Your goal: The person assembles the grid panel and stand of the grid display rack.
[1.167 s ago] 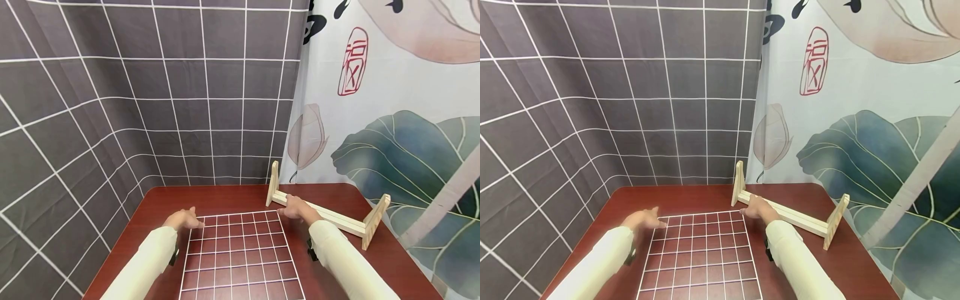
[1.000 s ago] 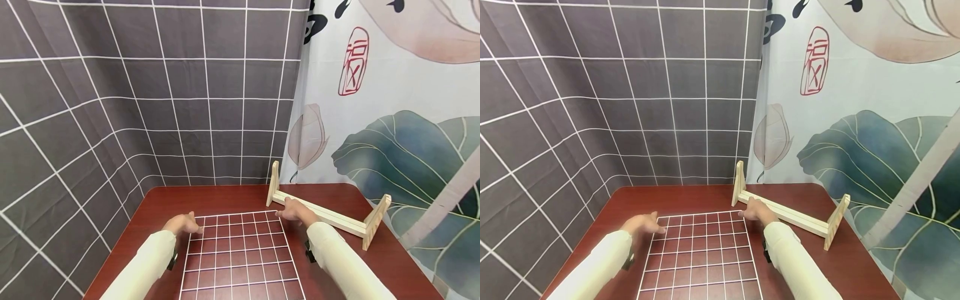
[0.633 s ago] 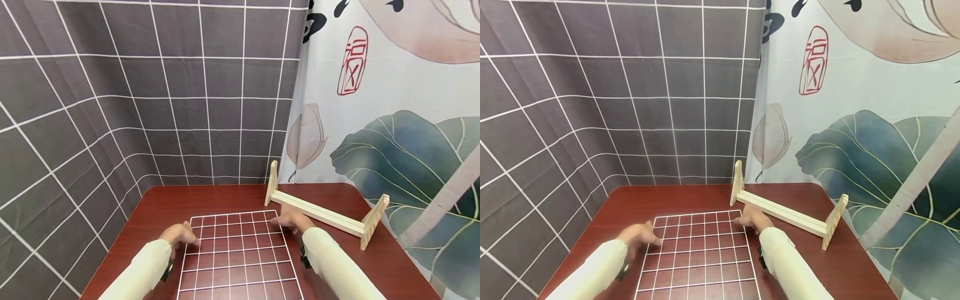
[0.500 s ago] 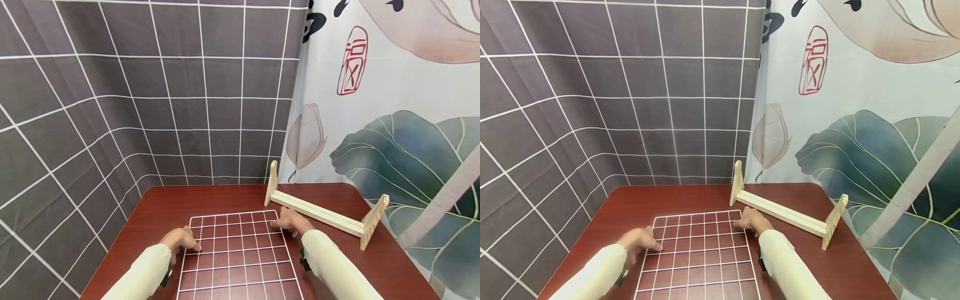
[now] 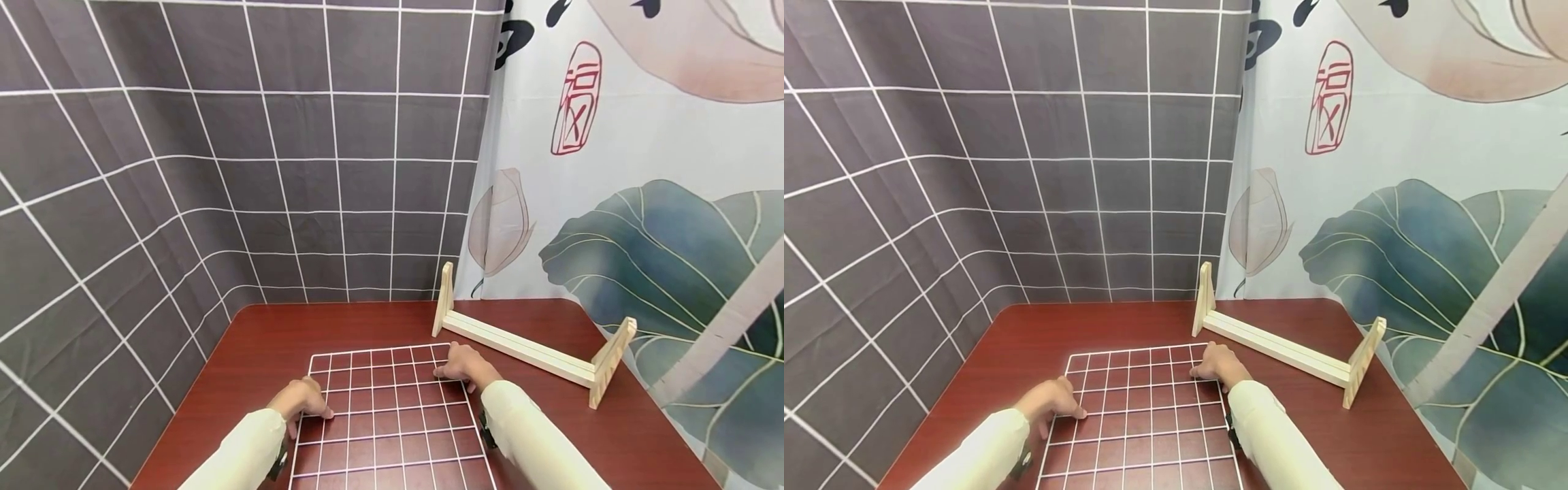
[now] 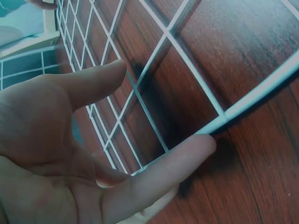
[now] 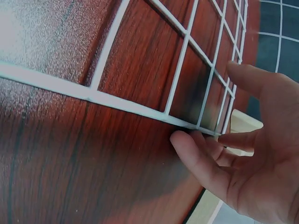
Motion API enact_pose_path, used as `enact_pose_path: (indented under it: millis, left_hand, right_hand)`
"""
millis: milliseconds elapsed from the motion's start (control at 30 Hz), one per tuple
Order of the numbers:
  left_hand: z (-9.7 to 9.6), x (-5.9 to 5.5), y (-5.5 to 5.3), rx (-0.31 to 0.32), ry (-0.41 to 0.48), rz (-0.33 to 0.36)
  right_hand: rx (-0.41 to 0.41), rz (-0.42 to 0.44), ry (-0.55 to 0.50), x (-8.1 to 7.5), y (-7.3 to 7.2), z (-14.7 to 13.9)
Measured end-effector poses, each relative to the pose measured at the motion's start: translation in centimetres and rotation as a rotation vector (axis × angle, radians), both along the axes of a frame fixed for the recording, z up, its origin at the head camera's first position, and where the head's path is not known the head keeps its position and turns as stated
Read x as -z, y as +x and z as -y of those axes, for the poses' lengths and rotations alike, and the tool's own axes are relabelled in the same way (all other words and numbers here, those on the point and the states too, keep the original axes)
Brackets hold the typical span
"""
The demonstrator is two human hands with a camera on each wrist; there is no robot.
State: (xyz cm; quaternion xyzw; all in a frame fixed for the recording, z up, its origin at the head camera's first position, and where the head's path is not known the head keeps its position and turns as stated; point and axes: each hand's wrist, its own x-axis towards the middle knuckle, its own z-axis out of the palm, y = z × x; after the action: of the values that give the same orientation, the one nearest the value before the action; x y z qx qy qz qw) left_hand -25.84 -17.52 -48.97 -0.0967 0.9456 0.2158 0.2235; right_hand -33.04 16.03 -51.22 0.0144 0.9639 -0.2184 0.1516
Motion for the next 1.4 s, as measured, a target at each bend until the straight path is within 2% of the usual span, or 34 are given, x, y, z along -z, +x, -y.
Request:
enact_pose_path:
  millis: [333, 633, 667, 767, 1033, 1300, 1400]
  left_hand:
    - [-0.3, 0.5, 0.1, -0.006, -0.022, -0.007]
    - [-0.7, 1.1, 0.0, 0.084, -0.185, -0.081]
    - [-0.7, 1.1, 0.1, 0.064, -0.172, -0.080]
    - [-0.9, 1.1, 0.2, 0.058, -0.177, -0.089]
    - [-1.1, 0.9, 0.6, 0.031, -0.192, -0.107]
    - [-1.2, 0.5, 0.3, 0.013, -0.198, -0.136]
    - [-1.1, 0.3, 0.0, -0.025, -0.173, -0.139]
  right_hand:
    - [0.014, -0.037, 0.068, 0.4, 0.0, 0.6]
    - [0.036, -0.050, 0.121, 0.5, 0.1, 1.1]
    - [0.043, -0.054, 0.124, 0.5, 0.1, 1.2]
    - [0.054, -0.063, 0.127, 0.6, 0.1, 1.3]
    - [0.017, -0.124, 0.165, 0.8, 0.3, 1.4]
    - [0.070, -0.138, 0.169, 0.4, 0.1, 1.3]
    - [0.083, -0.149, 0.165, 0.0, 0.0, 1.4]
